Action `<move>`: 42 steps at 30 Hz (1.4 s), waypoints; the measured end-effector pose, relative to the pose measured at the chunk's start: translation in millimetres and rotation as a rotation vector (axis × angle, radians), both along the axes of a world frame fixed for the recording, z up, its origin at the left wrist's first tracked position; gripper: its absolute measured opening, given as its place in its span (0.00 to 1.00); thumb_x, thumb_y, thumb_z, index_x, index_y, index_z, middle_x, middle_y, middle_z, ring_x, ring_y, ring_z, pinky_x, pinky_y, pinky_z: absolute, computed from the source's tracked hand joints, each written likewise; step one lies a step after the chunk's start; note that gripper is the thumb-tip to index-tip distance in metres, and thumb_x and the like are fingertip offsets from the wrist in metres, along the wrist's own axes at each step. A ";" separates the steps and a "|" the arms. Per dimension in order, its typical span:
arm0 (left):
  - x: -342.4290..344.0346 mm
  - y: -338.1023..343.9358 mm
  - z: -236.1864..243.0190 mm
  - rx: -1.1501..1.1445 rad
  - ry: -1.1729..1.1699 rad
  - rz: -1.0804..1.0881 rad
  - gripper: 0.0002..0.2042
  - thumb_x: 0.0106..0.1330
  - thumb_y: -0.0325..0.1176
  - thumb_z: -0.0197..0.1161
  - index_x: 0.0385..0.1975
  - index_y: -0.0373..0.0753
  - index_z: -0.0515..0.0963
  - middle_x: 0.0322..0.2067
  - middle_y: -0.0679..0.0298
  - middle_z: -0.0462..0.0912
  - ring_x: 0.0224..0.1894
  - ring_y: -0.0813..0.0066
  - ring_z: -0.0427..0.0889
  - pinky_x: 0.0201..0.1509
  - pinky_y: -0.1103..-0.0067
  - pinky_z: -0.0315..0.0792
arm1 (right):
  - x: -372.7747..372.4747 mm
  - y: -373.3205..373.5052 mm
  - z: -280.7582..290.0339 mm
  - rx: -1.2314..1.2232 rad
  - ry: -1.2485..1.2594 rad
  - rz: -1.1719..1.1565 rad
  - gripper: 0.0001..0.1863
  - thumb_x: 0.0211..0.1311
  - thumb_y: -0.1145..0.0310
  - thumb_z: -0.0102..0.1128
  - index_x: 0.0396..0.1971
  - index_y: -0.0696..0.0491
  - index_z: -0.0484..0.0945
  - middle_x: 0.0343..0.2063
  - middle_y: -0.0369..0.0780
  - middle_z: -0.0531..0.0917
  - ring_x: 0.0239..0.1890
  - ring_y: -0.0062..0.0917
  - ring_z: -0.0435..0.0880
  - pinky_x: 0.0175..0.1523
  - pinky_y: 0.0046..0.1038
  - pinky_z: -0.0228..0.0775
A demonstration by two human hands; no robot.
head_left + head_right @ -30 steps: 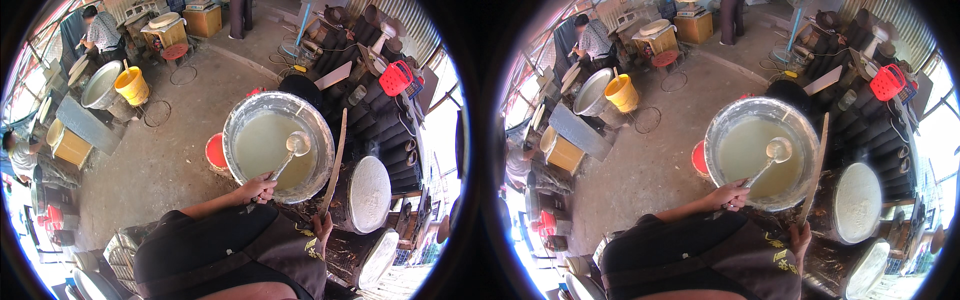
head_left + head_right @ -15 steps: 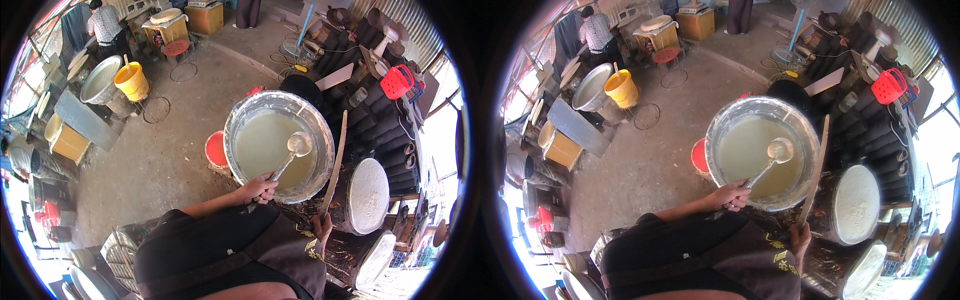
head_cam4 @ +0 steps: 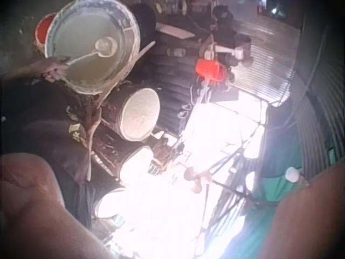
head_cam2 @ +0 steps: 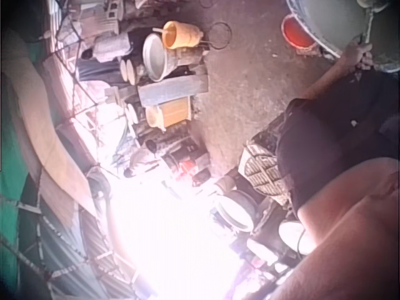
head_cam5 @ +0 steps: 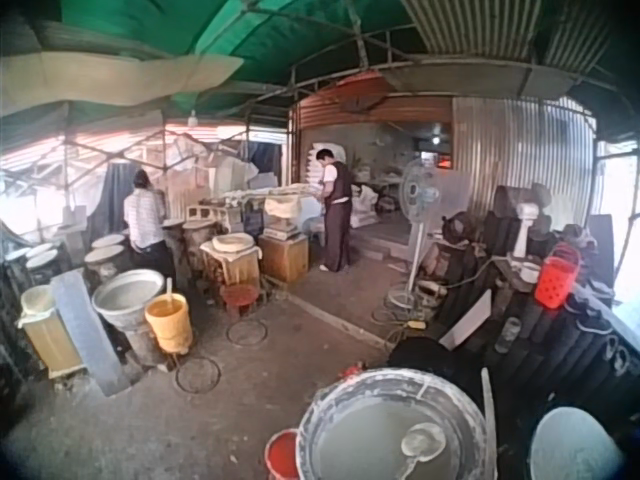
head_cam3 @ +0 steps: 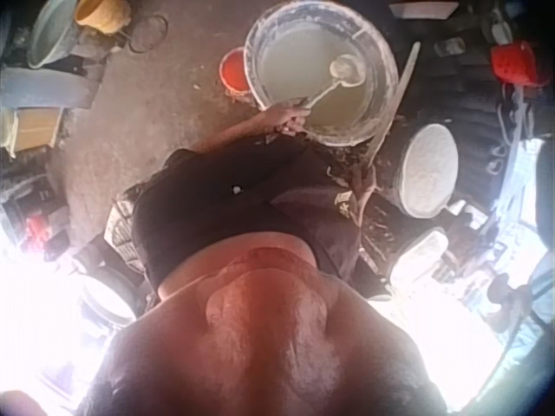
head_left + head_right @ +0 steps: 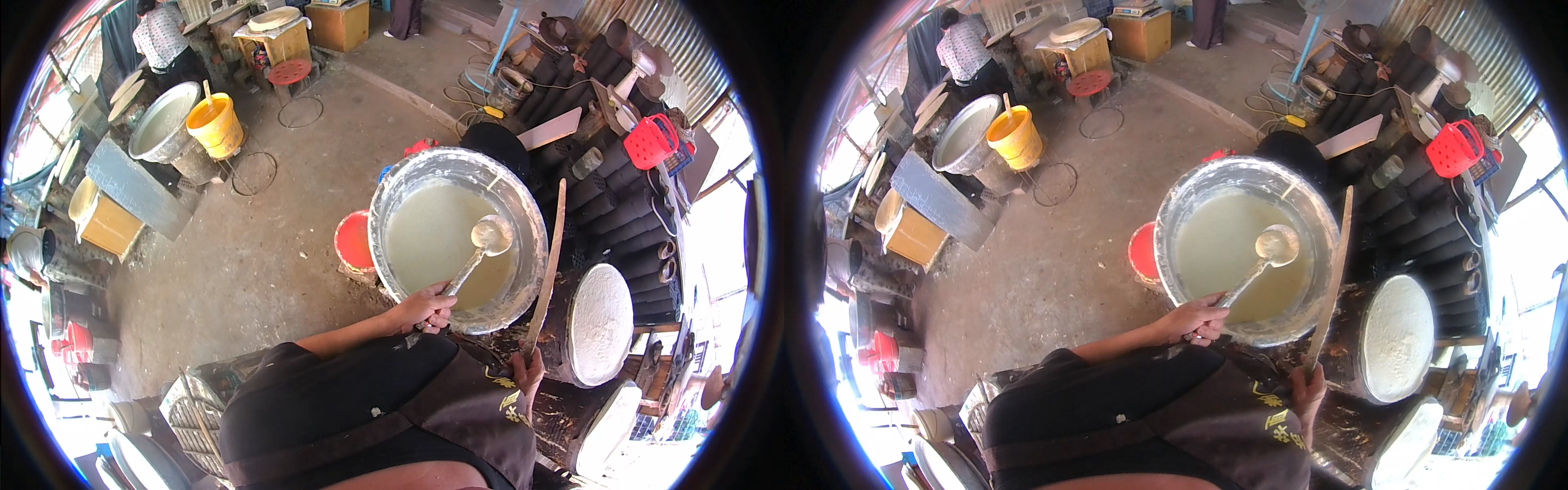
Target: The person ladles batter onto multiple hot griddles, spreads it into thin circles, and flips the pancakes to cook both sides. Finished pancakes are stacked on a nearby surface.
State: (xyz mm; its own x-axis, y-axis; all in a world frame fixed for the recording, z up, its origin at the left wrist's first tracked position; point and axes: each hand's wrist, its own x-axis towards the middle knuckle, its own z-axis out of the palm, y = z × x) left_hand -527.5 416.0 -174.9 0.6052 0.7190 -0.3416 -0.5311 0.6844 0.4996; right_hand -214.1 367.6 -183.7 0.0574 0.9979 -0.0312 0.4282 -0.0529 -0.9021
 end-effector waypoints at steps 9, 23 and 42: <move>-5.8 -0.4 -1.5 -0.036 -0.017 0.027 0.25 0.72 0.32 0.50 0.67 0.54 0.53 0.19 0.76 0.59 0.17 0.89 0.60 0.17 0.88 0.59 | -6.6 5.3 1.2 -0.013 0.002 0.008 0.15 0.56 0.73 0.58 0.44 0.58 0.77 0.20 0.34 0.78 0.23 0.16 0.73 0.31 0.20 0.66; 16.5 16.2 -48.5 -0.042 0.306 -0.138 0.21 0.67 0.62 0.47 0.25 0.50 0.63 0.16 0.76 0.58 0.12 0.86 0.57 0.13 0.86 0.54 | -74.2 66.8 59.5 0.189 -0.613 0.702 0.19 0.55 0.67 0.57 0.48 0.52 0.74 0.35 0.44 0.82 0.37 0.38 0.82 0.39 0.37 0.74; 103.3 22.1 -19.7 -0.451 0.115 0.021 0.25 0.64 0.56 0.58 0.17 0.45 0.60 0.09 0.72 0.57 0.08 0.84 0.54 0.08 0.86 0.50 | 371.2 -190.5 -27.9 -0.259 -0.271 -1.339 0.26 0.56 0.66 0.65 0.52 0.64 0.72 0.43 0.51 0.80 0.38 0.33 0.83 0.42 0.28 0.78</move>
State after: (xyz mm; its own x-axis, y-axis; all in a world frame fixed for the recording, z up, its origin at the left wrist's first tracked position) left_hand -424.2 438.1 -194.5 0.5319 0.4953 -0.6868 -0.5058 0.8363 0.2114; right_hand 157.1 177.1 -211.5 0.9884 0.1468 -0.0392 0.0773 -0.7082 -0.7018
